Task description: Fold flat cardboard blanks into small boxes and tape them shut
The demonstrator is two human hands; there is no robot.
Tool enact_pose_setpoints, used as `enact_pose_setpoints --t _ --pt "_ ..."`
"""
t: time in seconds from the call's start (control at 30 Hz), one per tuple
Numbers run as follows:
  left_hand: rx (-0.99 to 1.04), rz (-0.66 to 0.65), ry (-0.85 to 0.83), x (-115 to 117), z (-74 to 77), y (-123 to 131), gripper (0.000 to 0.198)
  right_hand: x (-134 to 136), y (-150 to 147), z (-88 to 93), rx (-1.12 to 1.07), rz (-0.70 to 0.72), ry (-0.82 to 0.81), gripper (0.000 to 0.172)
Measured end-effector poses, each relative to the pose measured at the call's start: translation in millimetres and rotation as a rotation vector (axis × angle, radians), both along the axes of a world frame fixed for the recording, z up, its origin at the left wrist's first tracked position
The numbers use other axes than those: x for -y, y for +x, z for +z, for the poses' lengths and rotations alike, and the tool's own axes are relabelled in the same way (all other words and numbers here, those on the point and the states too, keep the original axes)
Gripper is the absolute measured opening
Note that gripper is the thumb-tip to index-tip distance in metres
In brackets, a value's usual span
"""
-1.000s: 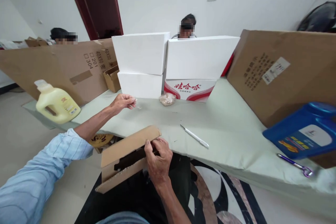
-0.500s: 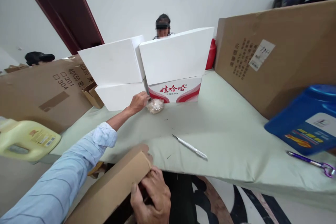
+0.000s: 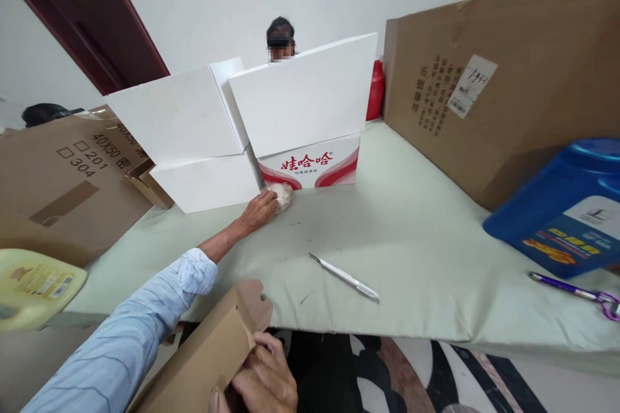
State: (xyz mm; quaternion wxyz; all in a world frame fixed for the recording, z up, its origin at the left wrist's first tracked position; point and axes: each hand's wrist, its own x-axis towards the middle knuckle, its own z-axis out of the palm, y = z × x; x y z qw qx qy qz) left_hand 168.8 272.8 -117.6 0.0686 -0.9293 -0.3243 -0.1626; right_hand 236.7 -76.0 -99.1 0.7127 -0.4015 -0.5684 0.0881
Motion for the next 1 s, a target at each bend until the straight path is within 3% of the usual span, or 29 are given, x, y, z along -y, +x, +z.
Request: enact_pose_setpoints --t 0.1,0.3,0.4,0.57,0.77,1.0 --pt "0.076 -0.006 -0.032 -4 -2.1 -1 0.016 -1 -4 -3.9 -0.008 -0.001 -0.006 0.020" --pt "0.253 0.110 -0.117 -23 -2.5 3 0.020 0 -6 -5.5 -0.006 0.029 -0.027 0.016" --pt "0.259 0.148 -0.147 -26 -2.1 4 0.035 1 -2 -5.7 0.014 0.046 -0.023 0.015" --pt "0.204 0.222 -0.179 -20 2.4 6 0.040 0 11 0.4 0.168 0.130 0.028 0.021" --pt "0.131 0.204 -0.226 -5 21.6 3 0.029 1 7 18.4 0.188 0.085 0.004 0.016" --pt "0.112 0.088 -0.281 24 58.2 -8 0.034 3 -4 18.8 0.177 0.066 -0.062 0.024"
